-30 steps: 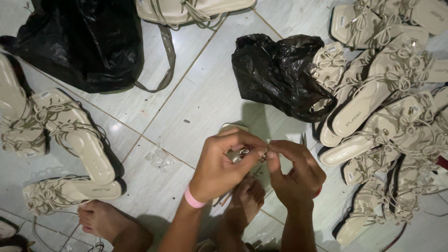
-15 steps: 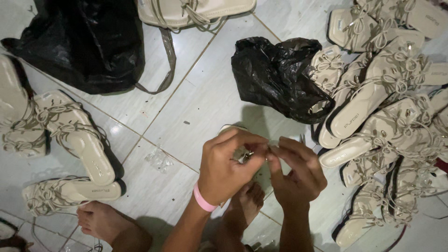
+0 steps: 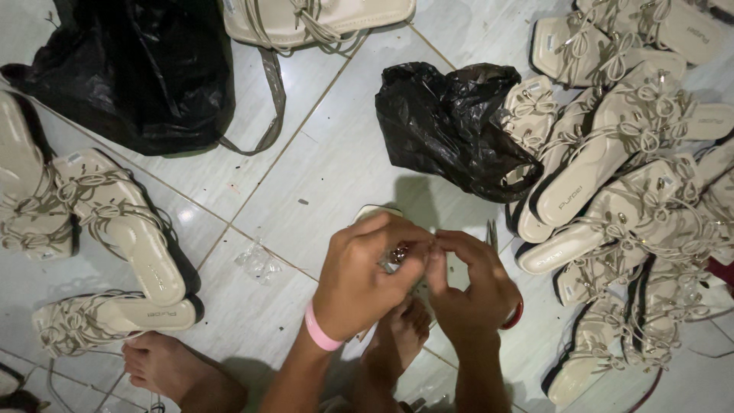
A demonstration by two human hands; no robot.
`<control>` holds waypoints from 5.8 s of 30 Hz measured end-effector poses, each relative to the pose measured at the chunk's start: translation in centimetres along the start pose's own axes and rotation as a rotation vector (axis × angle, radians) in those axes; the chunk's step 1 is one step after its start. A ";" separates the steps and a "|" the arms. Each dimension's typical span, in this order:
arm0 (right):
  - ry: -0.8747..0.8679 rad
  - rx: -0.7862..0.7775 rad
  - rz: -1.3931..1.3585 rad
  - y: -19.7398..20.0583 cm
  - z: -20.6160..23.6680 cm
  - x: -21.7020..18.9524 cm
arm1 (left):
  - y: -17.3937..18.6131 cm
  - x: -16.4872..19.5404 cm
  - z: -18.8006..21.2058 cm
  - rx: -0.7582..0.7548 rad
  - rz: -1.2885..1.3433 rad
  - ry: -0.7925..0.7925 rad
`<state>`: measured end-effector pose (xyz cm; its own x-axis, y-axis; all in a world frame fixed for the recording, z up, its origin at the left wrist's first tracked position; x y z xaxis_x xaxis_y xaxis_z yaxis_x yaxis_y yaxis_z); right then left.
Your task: The person sits on a tiled floor surrounded by white platform sandals and attaches small gold-colored metal charms to the laces of the shoes. They handle the shoes and charms by hand, occasionally using a pair of red-handled scissors to cut laces or trim excess material.
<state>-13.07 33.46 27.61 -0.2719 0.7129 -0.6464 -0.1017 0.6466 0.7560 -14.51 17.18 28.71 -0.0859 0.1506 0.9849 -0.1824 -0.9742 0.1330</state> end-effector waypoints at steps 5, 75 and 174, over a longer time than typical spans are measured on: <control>0.023 -0.009 -0.068 -0.4 0.1 -0.1 | -0.5 -1.3 0.1 -0.042 0.181 0.061; -0.146 -0.294 -0.343 -0.4 0.2 1.9 | -0.8 -1.4 -0.3 -0.224 0.046 -0.087; -0.314 -0.317 -0.815 -2.3 2.4 4.6 | 0.2 -2.5 0.2 -0.013 0.187 0.107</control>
<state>-11.78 35.87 22.68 0.2655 0.1415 -0.9537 -0.4165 0.9089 0.0189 -14.10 16.57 26.26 -0.2232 -0.0147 0.9747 -0.1662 -0.9847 -0.0529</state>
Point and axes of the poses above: each hand's wrist, its own z-axis away from the middle knuckle, its own y-axis out of the back of the hand, x = y × z, the point moved 7 cm from there along -z, towards the middle knuckle, and after that the axes turned 12 degrees about -x, right-handed, at the moved point
